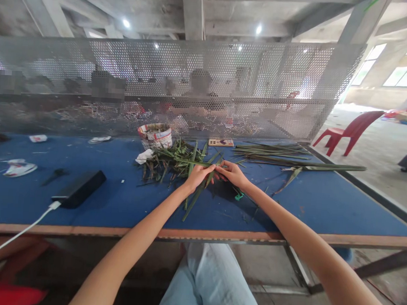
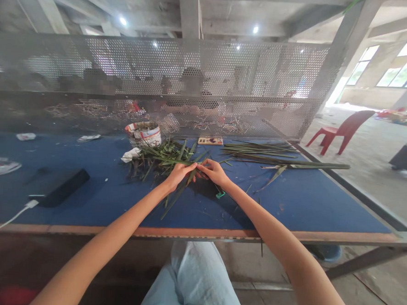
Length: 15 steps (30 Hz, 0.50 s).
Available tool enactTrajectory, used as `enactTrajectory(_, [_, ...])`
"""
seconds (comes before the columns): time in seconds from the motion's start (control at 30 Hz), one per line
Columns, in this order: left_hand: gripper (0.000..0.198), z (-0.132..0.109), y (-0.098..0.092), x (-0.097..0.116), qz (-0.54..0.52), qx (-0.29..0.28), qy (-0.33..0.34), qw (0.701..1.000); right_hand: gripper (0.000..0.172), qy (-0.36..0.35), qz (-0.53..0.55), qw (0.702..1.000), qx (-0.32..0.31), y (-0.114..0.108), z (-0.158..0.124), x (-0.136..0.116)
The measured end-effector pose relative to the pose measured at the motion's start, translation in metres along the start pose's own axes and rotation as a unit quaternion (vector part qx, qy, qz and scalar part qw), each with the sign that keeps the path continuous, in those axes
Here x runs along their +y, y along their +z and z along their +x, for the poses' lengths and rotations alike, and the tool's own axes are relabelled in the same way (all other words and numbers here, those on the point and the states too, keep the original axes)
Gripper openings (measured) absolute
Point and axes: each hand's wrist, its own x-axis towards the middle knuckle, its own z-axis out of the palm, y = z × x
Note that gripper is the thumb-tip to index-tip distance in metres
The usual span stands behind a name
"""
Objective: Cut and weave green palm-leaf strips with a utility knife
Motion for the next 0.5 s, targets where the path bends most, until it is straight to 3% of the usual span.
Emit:
enactTrajectory(0.3, [0.036,0.011,-0.021,-0.002,-0.074,0.01,-0.016,0.997,0.039,0.01,0.004,0.996,-0.087,-0.01,0.001,-0.003])
enactTrajectory(0.5, [0.031,0.01,-0.017,-0.004,-0.059,-0.003,-0.021,0.998,0.035,-0.102,-0.1,0.989,0.034,-0.004,-0.001,0.0])
